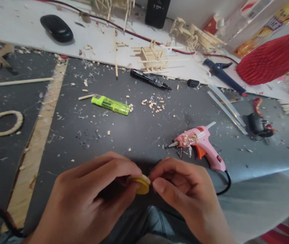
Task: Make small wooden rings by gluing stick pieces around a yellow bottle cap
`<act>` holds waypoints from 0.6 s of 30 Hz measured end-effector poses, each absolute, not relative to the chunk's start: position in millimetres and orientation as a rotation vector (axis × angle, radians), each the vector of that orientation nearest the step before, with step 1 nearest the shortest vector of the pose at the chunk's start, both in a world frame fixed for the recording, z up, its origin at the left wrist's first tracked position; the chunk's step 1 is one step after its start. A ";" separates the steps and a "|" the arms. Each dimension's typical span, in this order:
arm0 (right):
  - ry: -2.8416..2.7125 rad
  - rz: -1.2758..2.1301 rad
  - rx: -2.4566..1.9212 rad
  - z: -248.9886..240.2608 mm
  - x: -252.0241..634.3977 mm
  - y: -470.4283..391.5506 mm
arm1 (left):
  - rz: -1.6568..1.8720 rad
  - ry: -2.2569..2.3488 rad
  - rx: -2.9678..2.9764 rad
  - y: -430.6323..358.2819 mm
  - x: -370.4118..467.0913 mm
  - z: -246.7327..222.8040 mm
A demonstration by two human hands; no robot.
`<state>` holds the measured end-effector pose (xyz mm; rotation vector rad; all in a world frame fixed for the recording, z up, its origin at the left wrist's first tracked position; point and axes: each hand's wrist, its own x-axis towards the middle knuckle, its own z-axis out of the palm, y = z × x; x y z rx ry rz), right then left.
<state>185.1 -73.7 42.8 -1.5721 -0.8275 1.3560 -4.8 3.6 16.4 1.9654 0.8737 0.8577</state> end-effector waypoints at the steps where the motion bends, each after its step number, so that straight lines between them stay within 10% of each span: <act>1: -0.837 1.333 -1.582 42.8 182.7 -73.0 | 0.860 0.867 1.975 4.2 -4.8 17.3; 18: -0.971 1.221 -1.600 41.8 178.3 -75.5 | 0.884 0.864 1.990 1.1 -6.2 16.1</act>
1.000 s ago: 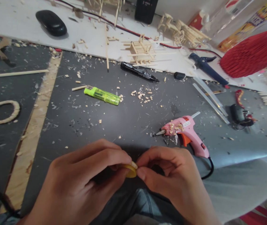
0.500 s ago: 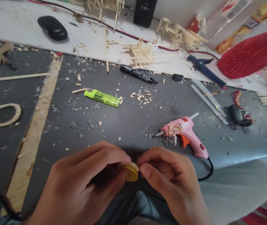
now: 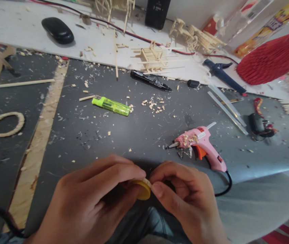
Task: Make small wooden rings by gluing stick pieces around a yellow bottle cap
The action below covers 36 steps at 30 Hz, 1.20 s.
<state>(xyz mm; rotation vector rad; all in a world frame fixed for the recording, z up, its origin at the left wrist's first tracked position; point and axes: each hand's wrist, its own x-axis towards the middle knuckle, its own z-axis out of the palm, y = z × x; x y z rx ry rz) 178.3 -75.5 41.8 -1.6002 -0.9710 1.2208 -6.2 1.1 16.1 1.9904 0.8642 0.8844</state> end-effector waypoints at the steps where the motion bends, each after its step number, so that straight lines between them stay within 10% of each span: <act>1: -0.969 1.227 -1.604 42.2 178.3 -75.4 | 0.877 0.863 1.986 0.4 -7.1 16.3; 36: -0.926 1.413 -1.648 48.3 179.8 -71.6 | 0.837 0.833 2.018 1.0 -9.3 18.8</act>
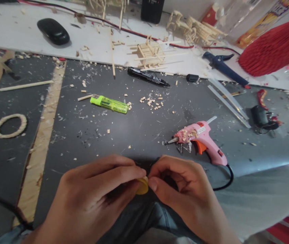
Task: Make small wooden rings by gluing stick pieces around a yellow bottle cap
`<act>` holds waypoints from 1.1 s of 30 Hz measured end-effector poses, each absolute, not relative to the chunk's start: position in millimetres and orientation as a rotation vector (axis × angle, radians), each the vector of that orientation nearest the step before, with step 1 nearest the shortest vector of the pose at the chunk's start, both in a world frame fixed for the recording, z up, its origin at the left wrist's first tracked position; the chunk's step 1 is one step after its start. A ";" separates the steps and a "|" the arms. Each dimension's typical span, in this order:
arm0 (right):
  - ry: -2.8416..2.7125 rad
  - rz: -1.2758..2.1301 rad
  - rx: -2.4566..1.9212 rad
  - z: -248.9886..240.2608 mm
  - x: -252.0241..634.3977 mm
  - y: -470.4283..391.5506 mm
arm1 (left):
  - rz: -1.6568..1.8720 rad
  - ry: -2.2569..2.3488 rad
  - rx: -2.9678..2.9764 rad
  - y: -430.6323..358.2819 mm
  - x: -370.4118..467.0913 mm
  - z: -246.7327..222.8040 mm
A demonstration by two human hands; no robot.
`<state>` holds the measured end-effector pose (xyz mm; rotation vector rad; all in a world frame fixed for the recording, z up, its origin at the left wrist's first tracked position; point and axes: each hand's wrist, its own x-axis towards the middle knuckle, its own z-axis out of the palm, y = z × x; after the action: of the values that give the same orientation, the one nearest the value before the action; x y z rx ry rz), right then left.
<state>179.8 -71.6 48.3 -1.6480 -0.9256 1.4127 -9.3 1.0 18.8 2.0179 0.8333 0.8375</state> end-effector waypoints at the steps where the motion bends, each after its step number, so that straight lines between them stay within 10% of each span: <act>1: -0.924 1.400 -1.636 47.9 179.5 -72.2 | 0.831 0.845 2.003 1.0 -8.8 18.9; 23: -1.047 1.265 -1.697 50.5 178.5 -76.8 | 0.852 0.864 2.031 0.0 -6.4 20.8; 29: -1.137 0.169 -2.298 57.0 250.7 -104.5 | 0.868 0.924 1.944 0.8 -11.7 19.3; 33: -1.371 0.263 -2.461 42.0 290.0 -106.0 | 0.831 0.877 1.870 1.9 -12.8 19.8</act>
<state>290.0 -106.0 42.0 -2.4605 -1.3706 0.2625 -12.8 1.9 19.8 1.8698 0.8771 0.8309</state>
